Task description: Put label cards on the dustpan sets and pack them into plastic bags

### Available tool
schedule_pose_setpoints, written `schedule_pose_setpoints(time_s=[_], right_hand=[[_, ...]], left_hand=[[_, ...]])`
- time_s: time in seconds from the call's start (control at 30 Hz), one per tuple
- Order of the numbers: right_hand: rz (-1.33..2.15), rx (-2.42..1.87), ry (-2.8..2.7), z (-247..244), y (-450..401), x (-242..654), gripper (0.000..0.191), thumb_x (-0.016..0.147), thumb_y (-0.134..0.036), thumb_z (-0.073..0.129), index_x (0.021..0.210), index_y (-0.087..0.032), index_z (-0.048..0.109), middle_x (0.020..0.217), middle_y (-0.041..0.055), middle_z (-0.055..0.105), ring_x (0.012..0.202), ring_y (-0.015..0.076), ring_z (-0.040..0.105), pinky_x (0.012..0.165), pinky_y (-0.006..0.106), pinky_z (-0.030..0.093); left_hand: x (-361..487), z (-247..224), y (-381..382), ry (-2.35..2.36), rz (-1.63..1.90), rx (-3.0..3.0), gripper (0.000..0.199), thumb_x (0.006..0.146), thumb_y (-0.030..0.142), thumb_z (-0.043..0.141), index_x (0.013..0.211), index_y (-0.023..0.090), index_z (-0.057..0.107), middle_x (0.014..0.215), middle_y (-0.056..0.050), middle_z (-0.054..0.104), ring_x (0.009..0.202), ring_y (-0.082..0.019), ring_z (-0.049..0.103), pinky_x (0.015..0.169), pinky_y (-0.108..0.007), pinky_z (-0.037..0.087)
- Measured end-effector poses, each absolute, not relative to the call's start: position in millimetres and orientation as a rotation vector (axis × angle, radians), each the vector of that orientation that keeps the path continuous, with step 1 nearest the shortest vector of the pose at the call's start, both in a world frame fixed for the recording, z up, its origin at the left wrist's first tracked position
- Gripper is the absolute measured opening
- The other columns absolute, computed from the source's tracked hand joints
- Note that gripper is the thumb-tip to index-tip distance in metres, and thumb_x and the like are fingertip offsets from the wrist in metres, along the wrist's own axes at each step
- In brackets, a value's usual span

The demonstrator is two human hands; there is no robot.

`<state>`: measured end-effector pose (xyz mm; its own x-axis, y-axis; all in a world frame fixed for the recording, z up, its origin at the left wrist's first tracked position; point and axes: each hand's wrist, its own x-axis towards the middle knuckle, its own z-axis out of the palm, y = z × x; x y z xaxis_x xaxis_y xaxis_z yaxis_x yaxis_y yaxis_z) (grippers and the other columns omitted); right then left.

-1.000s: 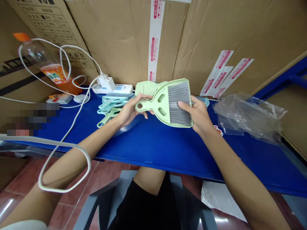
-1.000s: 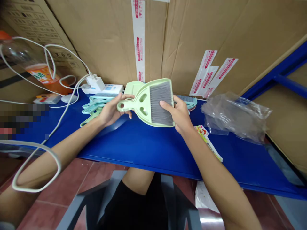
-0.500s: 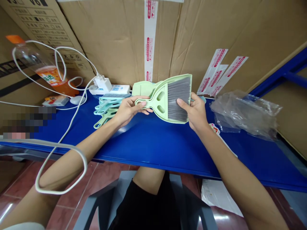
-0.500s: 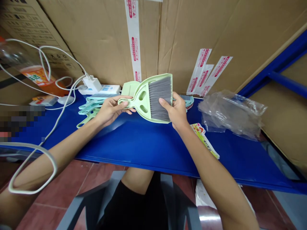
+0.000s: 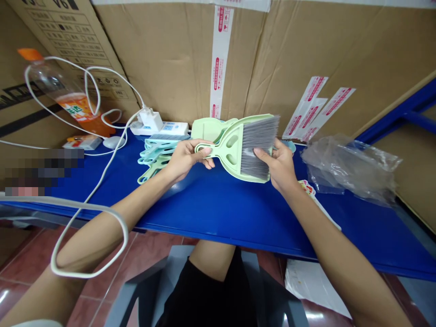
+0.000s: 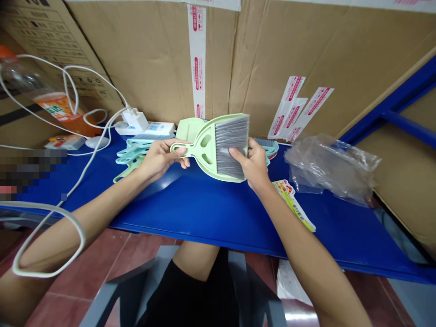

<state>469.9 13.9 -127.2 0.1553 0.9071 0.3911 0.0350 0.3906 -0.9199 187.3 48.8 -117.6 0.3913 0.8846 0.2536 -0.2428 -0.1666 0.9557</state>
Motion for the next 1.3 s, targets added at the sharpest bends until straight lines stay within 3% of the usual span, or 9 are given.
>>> schedule_pose_setpoints(time_s=[0.33,0.5,0.9,1.03,1.17,1.3], right_hand=[[0.770,-0.958,-1.294,-124,11,465,0.058,0.073,-0.047,0.101,0.121,-0.030,0.073,0.117,0.0021,0.084,0.112,0.0290,0.080,0.112,0.050,0.063],[0.715,-0.992,-1.289,-129,15,466,0.054,0.077,-0.052,0.097,0.119,-0.030,0.072,0.117,0.0031,0.084,0.110,0.0290,0.080,0.109,0.051,0.063],[0.775,-0.983,-1.279,-123,10,464,0.042,0.079,-0.042,0.085,0.117,-0.030,0.072,0.119,0.0012,0.083,0.121,0.0316,0.076,0.116,0.052,0.058],[0.717,-1.021,-1.316,-125,10,465,0.056,0.079,-0.055,0.090,0.125,-0.031,0.069,0.126,0.0036,0.080,0.127,0.0320,0.072,0.119,0.052,0.055],[0.419,-1.200,-1.287,-125,7,463,0.086,0.060,-0.057,0.106,0.131,-0.029,0.066,0.133,0.0096,0.077,0.125,0.0352,0.071,0.120,0.059,0.052],[0.268,-1.214,-1.299,-122,1,460,0.082,0.061,-0.058,0.107,0.126,-0.028,0.066,0.129,0.0116,0.077,0.119,0.0354,0.072,0.118,0.060,0.054]], left_hand=[[188,-114,46,0.636,1.155,1.336,0.051,0.078,0.048,0.101,0.105,0.009,0.082,0.077,-0.009,0.080,0.067,-0.021,0.079,0.063,-0.030,0.067],[188,-119,49,0.659,1.121,1.347,0.053,0.077,0.048,0.102,0.109,0.011,0.082,0.075,-0.009,0.081,0.068,-0.023,0.080,0.068,-0.034,0.069],[190,-114,44,0.644,1.141,1.323,0.056,0.073,0.050,0.105,0.100,0.009,0.079,0.071,-0.009,0.079,0.062,-0.022,0.078,0.063,-0.033,0.068],[192,-117,42,0.649,1.141,1.352,0.053,0.074,0.050,0.104,0.102,0.011,0.081,0.073,-0.009,0.081,0.065,-0.024,0.080,0.066,-0.036,0.071],[198,-119,35,0.646,1.099,1.417,0.053,0.078,0.052,0.101,0.107,0.012,0.081,0.077,-0.011,0.083,0.071,-0.028,0.084,0.071,-0.040,0.074],[201,-119,30,0.644,1.099,1.449,0.056,0.079,0.054,0.100,0.111,0.011,0.082,0.084,-0.012,0.085,0.078,-0.030,0.086,0.077,-0.043,0.075]])
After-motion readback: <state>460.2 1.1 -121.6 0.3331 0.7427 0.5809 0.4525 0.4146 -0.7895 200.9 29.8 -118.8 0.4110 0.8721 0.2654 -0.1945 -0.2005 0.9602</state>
